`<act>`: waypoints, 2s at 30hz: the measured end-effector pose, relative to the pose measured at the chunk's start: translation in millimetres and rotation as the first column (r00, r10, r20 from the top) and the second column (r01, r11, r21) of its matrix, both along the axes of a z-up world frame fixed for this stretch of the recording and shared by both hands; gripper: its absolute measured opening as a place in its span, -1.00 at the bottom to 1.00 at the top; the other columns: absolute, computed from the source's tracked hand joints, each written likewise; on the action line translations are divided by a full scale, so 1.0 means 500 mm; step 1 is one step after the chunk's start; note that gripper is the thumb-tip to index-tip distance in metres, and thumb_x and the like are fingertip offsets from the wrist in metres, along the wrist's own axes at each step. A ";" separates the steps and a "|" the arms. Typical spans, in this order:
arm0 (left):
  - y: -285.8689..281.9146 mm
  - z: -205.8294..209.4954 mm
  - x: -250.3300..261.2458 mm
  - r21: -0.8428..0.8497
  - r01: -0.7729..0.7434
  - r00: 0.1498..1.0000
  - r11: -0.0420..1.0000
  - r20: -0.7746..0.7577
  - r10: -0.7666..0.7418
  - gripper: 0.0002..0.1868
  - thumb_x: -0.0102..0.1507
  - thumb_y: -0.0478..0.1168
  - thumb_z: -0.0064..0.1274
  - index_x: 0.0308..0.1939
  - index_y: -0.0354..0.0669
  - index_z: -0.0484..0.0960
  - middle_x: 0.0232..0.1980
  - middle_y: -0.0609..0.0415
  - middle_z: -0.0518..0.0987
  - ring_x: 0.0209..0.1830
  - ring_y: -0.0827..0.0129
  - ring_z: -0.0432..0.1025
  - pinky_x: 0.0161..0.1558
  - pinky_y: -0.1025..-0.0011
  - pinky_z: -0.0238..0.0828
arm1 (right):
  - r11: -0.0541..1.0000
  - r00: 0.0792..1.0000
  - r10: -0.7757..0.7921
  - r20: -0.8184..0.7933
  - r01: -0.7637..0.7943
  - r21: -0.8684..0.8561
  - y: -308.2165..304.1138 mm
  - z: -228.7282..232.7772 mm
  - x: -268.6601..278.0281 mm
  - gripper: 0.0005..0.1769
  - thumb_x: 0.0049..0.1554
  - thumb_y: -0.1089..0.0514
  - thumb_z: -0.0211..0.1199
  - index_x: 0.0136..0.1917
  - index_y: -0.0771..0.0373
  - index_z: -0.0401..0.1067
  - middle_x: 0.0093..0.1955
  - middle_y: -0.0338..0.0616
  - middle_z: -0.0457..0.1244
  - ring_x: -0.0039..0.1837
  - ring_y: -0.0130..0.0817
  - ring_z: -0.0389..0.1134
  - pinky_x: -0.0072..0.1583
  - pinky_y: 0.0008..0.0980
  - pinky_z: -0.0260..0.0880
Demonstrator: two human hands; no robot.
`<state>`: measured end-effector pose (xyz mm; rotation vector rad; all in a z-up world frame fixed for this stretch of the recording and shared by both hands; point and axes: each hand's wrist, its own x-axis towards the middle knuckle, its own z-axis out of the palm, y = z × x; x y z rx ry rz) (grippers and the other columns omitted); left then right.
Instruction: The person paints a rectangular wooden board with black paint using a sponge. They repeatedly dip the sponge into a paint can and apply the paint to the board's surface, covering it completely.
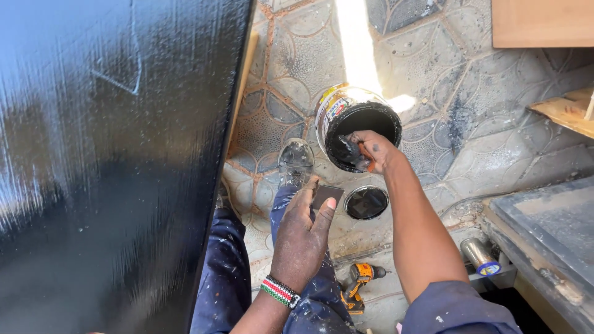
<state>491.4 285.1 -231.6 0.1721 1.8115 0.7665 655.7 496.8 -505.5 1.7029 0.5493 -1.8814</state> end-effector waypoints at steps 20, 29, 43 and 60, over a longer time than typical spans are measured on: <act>-0.043 0.272 -0.142 0.435 -0.020 0.998 0.900 0.068 -0.011 -0.50 0.64 0.07 -0.03 0.35 -0.15 0.86 0.40 0.01 0.89 0.41 0.20 0.77 0.40 0.23 0.61 | 0.976 0.981 0.146 -0.126 -0.122 0.182 0.084 0.380 -0.092 -0.71 0.38 -0.14 0.31 -0.13 -0.01 0.50 -0.49 -0.27 0.07 -0.55 -0.36 0.07 -0.52 -0.29 -0.18; -0.280 0.466 -0.523 0.662 -0.347 0.896 0.664 0.026 0.443 -0.34 0.65 0.17 -0.07 -0.24 -0.19 0.91 0.06 -0.07 0.93 0.19 0.17 0.81 0.35 0.17 0.67 | 0.970 0.686 0.083 -0.723 0.110 0.216 0.014 0.767 -0.478 -0.46 0.26 -0.03 0.61 0.30 0.37 0.53 -0.09 0.05 0.49 -0.43 -0.35 0.43 -0.49 -0.50 0.36; -0.606 0.341 -1.067 0.391 -0.251 0.765 0.885 -0.480 0.429 -0.44 0.70 0.21 -0.17 0.41 0.01 0.82 0.35 -0.03 0.83 0.43 -0.08 0.63 0.41 -0.04 0.44 | -0.409 0.110 0.911 0.397 0.343 0.846 -0.504 0.788 -1.092 -0.80 0.31 0.25 0.51 0.16 0.01 0.78 -0.01 -0.09 0.46 0.12 -0.02 0.52 0.24 -0.09 0.58; -0.552 0.328 -1.119 0.303 0.010 0.818 0.953 -0.551 0.166 -0.32 0.76 0.31 -0.29 -0.23 -0.09 0.44 -0.24 -0.02 0.59 -0.18 -0.08 0.54 -0.04 -0.08 0.31 | -0.469 0.397 0.795 0.460 -0.081 0.880 0.027 0.749 -1.183 -0.75 0.43 0.27 0.32 0.28 0.23 0.75 -0.01 -0.08 0.47 -0.02 -0.16 0.46 0.00 -0.11 0.50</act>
